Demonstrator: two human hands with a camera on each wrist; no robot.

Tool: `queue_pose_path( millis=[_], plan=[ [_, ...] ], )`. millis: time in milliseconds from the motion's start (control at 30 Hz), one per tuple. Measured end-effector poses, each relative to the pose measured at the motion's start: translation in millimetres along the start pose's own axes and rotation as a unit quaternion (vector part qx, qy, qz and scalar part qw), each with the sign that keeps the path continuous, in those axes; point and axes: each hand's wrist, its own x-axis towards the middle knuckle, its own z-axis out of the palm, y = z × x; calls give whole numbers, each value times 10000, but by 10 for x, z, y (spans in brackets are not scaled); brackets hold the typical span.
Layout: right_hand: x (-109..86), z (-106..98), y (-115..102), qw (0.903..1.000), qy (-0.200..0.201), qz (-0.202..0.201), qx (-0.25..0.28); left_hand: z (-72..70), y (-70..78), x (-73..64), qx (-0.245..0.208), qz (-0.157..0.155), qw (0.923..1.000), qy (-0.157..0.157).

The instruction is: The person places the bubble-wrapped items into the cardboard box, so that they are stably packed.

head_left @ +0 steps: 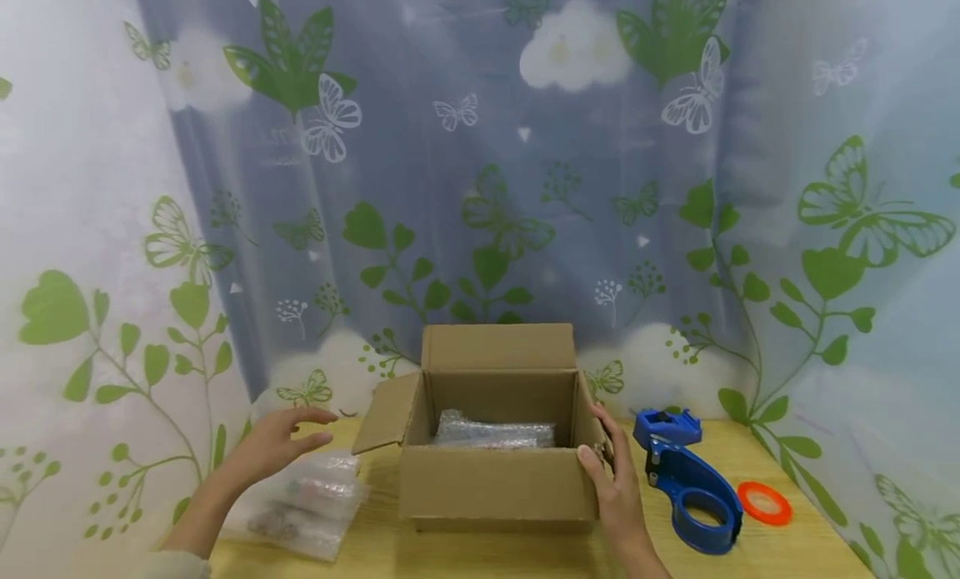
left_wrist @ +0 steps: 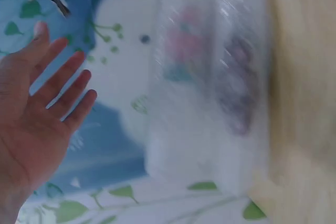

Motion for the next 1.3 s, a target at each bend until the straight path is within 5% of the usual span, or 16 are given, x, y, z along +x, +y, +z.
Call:
queue_pose_path(
  millis=[467,733,900,1100,1300],
  plan=[
    [20,71,28,9980,498,-352,-171,57,-574,-298,1030,497,9867,-1158],
    [17,56,-2,9981,487,-258,-288,147,-681,-370,1533,1020,9808,-646],
    [10,46,6,9986,407,-167,-286,65,-696,-408,1666,1025,9794,-500],
    [13,62,32,9972,522,-408,-356,-176,-661,-532,1809,786,9802,-147],
    [22,71,61,9978,511,-403,-122,-417,-544,-602,1373,14,9905,78]
  ],
)
